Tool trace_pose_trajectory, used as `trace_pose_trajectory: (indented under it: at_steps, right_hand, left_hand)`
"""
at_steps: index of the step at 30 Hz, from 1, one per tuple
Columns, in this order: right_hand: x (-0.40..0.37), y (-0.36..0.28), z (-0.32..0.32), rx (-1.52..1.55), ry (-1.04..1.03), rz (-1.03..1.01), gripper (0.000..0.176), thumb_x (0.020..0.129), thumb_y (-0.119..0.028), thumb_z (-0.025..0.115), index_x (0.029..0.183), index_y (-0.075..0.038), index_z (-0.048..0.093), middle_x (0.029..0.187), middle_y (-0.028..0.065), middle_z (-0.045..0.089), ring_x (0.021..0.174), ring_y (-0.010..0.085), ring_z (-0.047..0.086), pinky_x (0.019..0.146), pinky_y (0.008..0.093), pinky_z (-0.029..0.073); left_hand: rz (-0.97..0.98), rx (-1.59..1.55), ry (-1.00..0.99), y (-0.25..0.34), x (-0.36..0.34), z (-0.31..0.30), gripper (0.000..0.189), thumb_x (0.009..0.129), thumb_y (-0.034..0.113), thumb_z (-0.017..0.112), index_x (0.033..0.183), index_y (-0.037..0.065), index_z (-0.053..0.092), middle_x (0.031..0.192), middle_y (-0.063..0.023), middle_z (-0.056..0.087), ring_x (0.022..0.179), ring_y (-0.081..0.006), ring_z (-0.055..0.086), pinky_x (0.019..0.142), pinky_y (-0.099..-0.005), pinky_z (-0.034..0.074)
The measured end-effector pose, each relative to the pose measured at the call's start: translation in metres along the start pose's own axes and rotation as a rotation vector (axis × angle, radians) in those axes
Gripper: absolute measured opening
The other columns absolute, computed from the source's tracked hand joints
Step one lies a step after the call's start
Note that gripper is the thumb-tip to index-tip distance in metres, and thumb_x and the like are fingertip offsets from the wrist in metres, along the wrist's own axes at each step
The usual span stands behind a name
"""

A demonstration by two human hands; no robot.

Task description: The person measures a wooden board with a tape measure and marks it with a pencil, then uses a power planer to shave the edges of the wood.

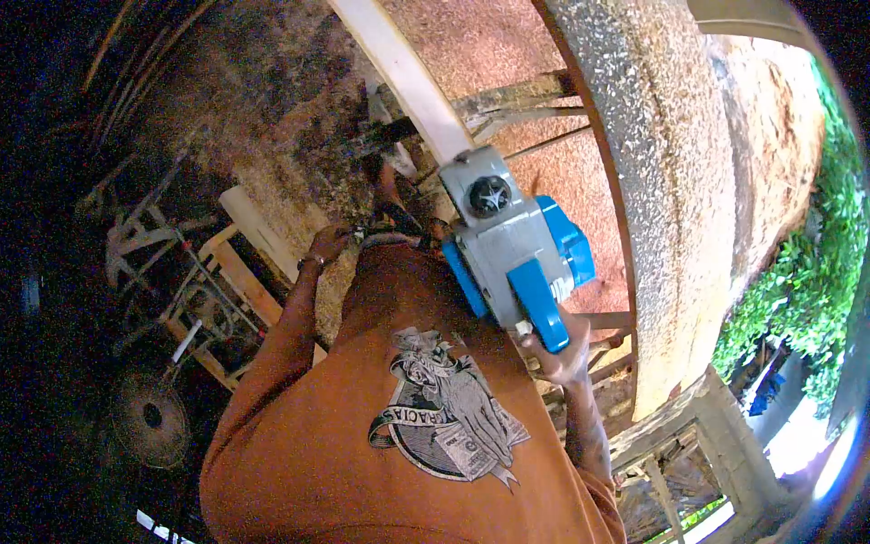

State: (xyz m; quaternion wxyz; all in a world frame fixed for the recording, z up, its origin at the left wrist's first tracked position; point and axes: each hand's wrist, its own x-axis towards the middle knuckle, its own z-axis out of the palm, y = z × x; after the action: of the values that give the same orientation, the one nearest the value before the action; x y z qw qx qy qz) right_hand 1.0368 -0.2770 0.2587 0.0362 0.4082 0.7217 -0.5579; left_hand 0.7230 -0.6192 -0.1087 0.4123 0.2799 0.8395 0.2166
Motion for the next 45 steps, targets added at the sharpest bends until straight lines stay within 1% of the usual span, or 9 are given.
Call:
trace_pose_trajectory:
  at_steps: [7, 10, 13, 17, 20, 22, 27, 36, 45]
  right_hand:
    - [0.065, -0.030, 0.015, 0.015, -0.064, -0.052, 0.058, 0.082, -0.042, 0.079, 0.111, 0.006, 0.065, 0.075, 0.0069, 0.063, 0.069, 0.0120, 0.054, 0.062, 0.0316, 0.047]
    - [0.096, -0.058, 0.025, 0.048, -0.087, -0.064, 0.057, 0.083, -0.040, 0.078, 0.113, 0.006, 0.064, 0.079, 0.0096, 0.066, 0.073, 0.0136, 0.058, 0.065, 0.0326, 0.049]
    - [0.129, -0.081, 0.035, 0.019, -0.100, -0.060, 0.053, 0.082, -0.035, 0.079, 0.112, 0.006, 0.064, 0.082, 0.0102, 0.068, 0.075, 0.0140, 0.061, 0.067, 0.0326, 0.050]
    - [0.200, -0.147, 0.062, 0.046, -0.098, -0.076, 0.047, 0.081, -0.028, 0.079, 0.111, 0.005, 0.065, 0.085, 0.0113, 0.070, 0.078, 0.0139, 0.064, 0.070, 0.0328, 0.052]
    - [0.238, -0.178, 0.070, 0.004, -0.147, -0.038, 0.046, 0.081, -0.024, 0.078, 0.114, 0.005, 0.065, 0.087, 0.0115, 0.071, 0.079, 0.0134, 0.064, 0.071, 0.0319, 0.052]
    - [0.260, -0.195, 0.078, 0.016, -0.130, -0.063, 0.047, 0.081, -0.025, 0.077, 0.114, 0.006, 0.065, 0.085, 0.0107, 0.071, 0.076, 0.0125, 0.062, 0.069, 0.0313, 0.051]
    - [0.312, -0.239, 0.095, 0.022, -0.118, -0.075, 0.050, 0.081, -0.029, 0.076, 0.112, 0.008, 0.063, 0.080, 0.0097, 0.069, 0.072, 0.0120, 0.060, 0.065, 0.0306, 0.050]
    - [0.397, -0.299, 0.126, 0.046, -0.068, -0.089, 0.044, 0.082, -0.033, 0.076, 0.099, 0.005, 0.063, 0.069, 0.0038, 0.060, 0.065, 0.0111, 0.051, 0.059, 0.0303, 0.044]
    - [0.482, -0.363, 0.164, 0.072, 0.006, -0.177, 0.051, 0.085, -0.045, 0.076, 0.092, 0.003, 0.063, 0.067, -0.0006, 0.055, 0.065, 0.0085, 0.047, 0.057, 0.0282, 0.039]
  left_hand:
    - [-0.366, -0.540, -0.071, -0.133, -0.023, 0.037, 0.034, 0.091, 0.034, 0.064, 0.101, 0.003, 0.071, 0.084, -0.0149, 0.072, 0.078, -0.0254, 0.071, 0.074, -0.0402, 0.054]
    - [-0.308, -0.136, -0.133, -0.103, -0.029, -0.001, 0.033, 0.092, 0.033, 0.063, 0.105, 0.004, 0.072, 0.083, -0.0118, 0.073, 0.078, -0.0241, 0.071, 0.073, -0.0401, 0.054]
    - [-0.529, -0.299, -0.137, -0.081, -0.016, -0.024, 0.034, 0.093, 0.032, 0.064, 0.112, 0.005, 0.071, 0.085, -0.0103, 0.074, 0.078, -0.0225, 0.071, 0.073, -0.0397, 0.055]
    - [-0.423, -0.488, 0.002, -0.120, 0.026, -0.016, 0.035, 0.093, 0.030, 0.065, 0.117, 0.006, 0.070, 0.089, -0.0119, 0.074, 0.076, -0.0199, 0.070, 0.072, -0.0385, 0.055]
    - [-0.566, -0.304, -0.021, -0.042, 0.051, -0.088, 0.034, 0.091, 0.026, 0.064, 0.120, 0.009, 0.070, 0.089, -0.0128, 0.074, 0.075, -0.0203, 0.069, 0.071, -0.0386, 0.055]
    - [-0.448, -0.625, 0.074, -0.146, 0.064, -0.030, 0.034, 0.089, 0.023, 0.063, 0.119, 0.009, 0.071, 0.088, -0.0129, 0.074, 0.073, -0.0219, 0.069, 0.070, -0.0401, 0.054]
    - [-0.603, -0.571, -0.121, -0.132, 0.079, -0.072, 0.034, 0.089, 0.031, 0.066, 0.112, 0.007, 0.072, 0.087, -0.0127, 0.073, 0.075, -0.0233, 0.070, 0.072, -0.0402, 0.054]
    - [-0.427, -0.144, -0.463, -0.111, 0.118, -0.136, 0.041, 0.089, 0.043, 0.067, 0.116, 0.013, 0.070, 0.103, -0.0168, 0.073, 0.096, -0.0353, 0.069, 0.085, -0.0468, 0.054]
    - [-0.228, -0.213, -0.567, -0.103, 0.144, -0.156, 0.056, 0.086, 0.063, 0.059, 0.120, 0.020, 0.072, 0.094, -0.0167, 0.074, 0.092, -0.0357, 0.070, 0.086, -0.0462, 0.055]
